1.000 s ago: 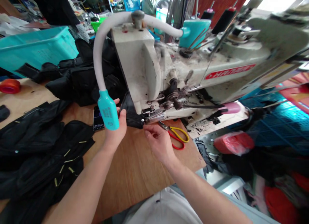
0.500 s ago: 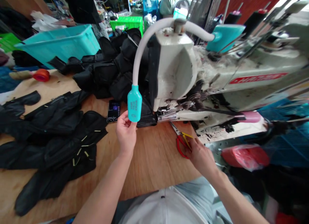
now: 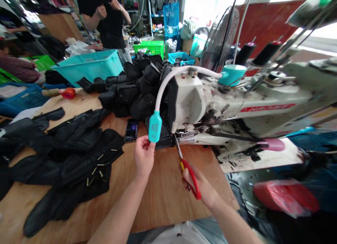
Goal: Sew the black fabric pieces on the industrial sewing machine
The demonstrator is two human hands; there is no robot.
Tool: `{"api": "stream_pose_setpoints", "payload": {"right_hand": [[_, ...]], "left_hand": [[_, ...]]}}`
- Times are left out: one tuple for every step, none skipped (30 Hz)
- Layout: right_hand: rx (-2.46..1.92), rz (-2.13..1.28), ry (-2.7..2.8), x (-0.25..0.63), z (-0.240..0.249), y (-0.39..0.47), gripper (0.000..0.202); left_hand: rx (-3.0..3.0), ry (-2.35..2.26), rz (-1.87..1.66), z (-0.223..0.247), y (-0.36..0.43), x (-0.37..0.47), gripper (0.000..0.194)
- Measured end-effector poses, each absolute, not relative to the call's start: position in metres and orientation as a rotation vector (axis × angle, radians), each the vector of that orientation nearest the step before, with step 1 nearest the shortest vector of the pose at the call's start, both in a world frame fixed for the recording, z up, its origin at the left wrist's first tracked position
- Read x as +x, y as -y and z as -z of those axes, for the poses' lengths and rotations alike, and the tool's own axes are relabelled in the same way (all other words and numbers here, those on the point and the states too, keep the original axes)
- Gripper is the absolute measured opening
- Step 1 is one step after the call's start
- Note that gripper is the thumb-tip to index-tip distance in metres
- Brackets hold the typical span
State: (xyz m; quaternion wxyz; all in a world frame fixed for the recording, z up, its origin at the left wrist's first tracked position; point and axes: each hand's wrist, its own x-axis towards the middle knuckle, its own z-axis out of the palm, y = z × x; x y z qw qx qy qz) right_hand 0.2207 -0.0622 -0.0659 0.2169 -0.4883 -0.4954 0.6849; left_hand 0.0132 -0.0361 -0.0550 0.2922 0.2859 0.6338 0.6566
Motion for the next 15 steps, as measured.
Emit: {"api": "stream_pose_setpoints", "payload": {"right_hand": [[-1.342,-1.917,1.314,0.212,0.066,0.055,0.069],[-1.325,-1.926,1.280,0.204,0.067,0.050,0.071],[-1.310,-1.924,1.273,0.199,0.068,0.047,0.072],[-1.298,-1.918,1.291,0.197,0.069,0.046,0.072],[-1.282,-1.914,1.324,0.197,0.070,0.047,0.071],[-1.271,-1.909,1.368,0.200,0.072,0.050,0.070],[-1.261,-1.901,1.420,0.205,0.075,0.054,0.068],[-1.249,-1.902,1.464,0.212,0.078,0.058,0.067],[-1.253,-1.905,1.495,0.218,0.082,0.062,0.066],[-1.256,-1.915,1.519,0.223,0.085,0.065,0.066],[-1.274,-1.916,1.527,0.227,0.088,0.068,0.067],[-1.302,-1.911,1.525,0.230,0.091,0.070,0.067],[-1.334,-1.899,1.514,0.231,0.092,0.072,0.067],[-1.368,-1.878,1.500,0.231,0.093,0.073,0.067],[-1.393,-1.856,1.493,0.230,0.093,0.074,0.067]], "left_hand": [[0.774,-1.696,-1.736,0.053,0.037,0.014,0.040],[0.786,-1.703,-1.720,0.051,0.038,0.013,0.039],[0.801,-1.709,-1.699,0.047,0.040,0.010,0.038],[0.819,-1.712,-1.671,0.042,0.042,0.005,0.037],[0.843,-1.713,-1.634,0.036,0.044,-0.002,0.035],[0.874,-1.710,-1.586,0.028,0.046,-0.011,0.033],[0.910,-1.704,-1.533,0.019,0.048,-0.021,0.032],[0.949,-1.695,-1.477,0.008,0.049,-0.033,0.030],[0.990,-1.685,-1.430,-0.005,0.048,-0.045,0.029],[1.028,-1.678,-1.402,-0.019,0.044,-0.057,0.028],[1.061,-1.676,-1.399,-0.034,0.038,-0.068,0.028],[1.088,-1.677,-1.435,-0.049,0.028,-0.078,0.029],[1.109,-1.674,-1.501,-0.064,0.016,-0.086,0.030],[1.124,-1.660,-1.605,-0.078,0.002,-0.092,0.033],[1.136,-1.632,-1.722,-0.090,-0.013,-0.095,0.038]]}}
